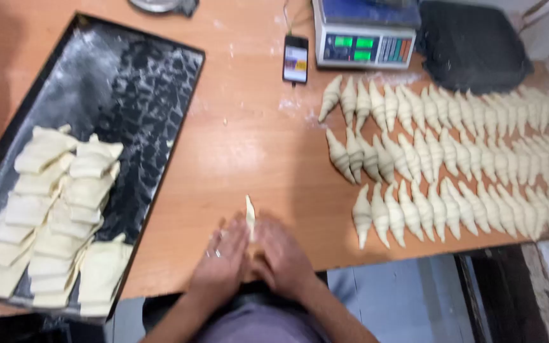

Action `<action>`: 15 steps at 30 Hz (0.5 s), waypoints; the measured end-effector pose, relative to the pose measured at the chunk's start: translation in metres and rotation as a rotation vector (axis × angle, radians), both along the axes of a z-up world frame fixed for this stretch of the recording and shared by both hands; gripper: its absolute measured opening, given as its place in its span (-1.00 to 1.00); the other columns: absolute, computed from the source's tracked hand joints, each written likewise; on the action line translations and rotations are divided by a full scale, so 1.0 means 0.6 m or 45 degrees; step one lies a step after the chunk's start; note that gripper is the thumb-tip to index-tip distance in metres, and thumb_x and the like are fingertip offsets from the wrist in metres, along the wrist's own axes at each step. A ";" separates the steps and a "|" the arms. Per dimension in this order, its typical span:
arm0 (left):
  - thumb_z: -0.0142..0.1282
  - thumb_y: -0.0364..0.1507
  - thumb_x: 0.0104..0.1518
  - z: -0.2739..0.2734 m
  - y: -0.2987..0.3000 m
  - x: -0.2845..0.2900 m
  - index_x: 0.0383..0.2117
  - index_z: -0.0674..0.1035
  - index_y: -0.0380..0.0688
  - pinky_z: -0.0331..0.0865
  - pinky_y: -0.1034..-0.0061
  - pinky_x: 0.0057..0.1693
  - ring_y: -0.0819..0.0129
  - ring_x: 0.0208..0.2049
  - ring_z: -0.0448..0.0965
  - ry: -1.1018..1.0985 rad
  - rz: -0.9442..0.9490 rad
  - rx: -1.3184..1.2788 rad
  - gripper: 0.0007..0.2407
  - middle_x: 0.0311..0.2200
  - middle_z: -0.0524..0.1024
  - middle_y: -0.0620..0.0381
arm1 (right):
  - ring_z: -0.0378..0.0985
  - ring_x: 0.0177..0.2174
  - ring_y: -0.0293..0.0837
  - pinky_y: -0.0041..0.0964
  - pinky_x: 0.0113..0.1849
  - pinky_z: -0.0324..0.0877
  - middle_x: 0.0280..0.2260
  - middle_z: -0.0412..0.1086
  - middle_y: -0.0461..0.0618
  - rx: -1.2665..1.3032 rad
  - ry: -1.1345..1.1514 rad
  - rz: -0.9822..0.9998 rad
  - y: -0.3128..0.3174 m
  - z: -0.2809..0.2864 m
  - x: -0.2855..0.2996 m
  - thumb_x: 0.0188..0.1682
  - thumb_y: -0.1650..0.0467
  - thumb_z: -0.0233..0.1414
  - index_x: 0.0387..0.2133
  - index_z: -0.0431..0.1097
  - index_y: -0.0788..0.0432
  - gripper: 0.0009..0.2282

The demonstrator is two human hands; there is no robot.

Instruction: Rolling triangular pieces of dough into croissant shapes on a bakery workbench.

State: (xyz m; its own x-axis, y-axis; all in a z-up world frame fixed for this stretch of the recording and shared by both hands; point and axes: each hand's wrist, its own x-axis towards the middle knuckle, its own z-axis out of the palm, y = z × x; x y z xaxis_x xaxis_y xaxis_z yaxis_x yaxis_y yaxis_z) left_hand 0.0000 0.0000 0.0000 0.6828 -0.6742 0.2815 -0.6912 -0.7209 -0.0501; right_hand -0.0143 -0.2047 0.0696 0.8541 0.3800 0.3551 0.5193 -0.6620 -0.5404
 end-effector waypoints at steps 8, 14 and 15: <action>0.14 -0.23 0.07 0.100 -0.026 0.149 0.24 0.27 -0.48 0.01 -0.02 0.35 -0.11 0.29 0.21 0.448 0.040 -0.521 -0.34 0.23 0.29 -0.29 | 0.35 0.15 0.25 0.13 0.20 0.16 0.12 0.35 0.29 -0.169 -0.152 -0.040 -0.025 -0.011 0.135 -0.13 0.23 0.24 0.11 0.31 0.35 -0.41; 0.17 -0.30 0.08 0.057 0.010 0.115 0.03 0.54 -0.21 0.30 0.18 0.24 -0.03 0.10 0.46 0.740 -0.050 -0.604 -0.61 0.02 0.50 -0.06 | 0.52 -0.16 0.11 -0.05 -0.09 0.40 -0.22 0.49 0.07 0.046 0.066 0.070 -0.042 -0.008 0.101 -0.19 0.27 0.30 -0.16 0.48 0.17 -0.63; 0.17 -0.31 0.07 0.064 0.017 0.093 -0.02 0.57 -0.21 0.28 0.14 0.20 -0.05 0.04 0.48 0.774 -0.047 -0.505 -0.64 -0.03 0.53 -0.05 | 0.53 -0.23 0.09 -0.07 -0.15 0.41 -0.28 0.49 0.05 0.124 0.050 0.189 -0.036 0.007 0.089 -0.25 0.26 0.33 -0.23 0.49 0.17 -0.64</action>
State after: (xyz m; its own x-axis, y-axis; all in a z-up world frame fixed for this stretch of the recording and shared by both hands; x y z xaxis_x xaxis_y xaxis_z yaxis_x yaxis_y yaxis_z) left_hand 0.0560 0.0104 0.0383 0.7748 -0.6261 0.0875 -0.5382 -0.5807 0.6108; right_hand 0.0392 -0.2266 0.0735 0.8051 0.4684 0.3640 0.5847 -0.5232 -0.6200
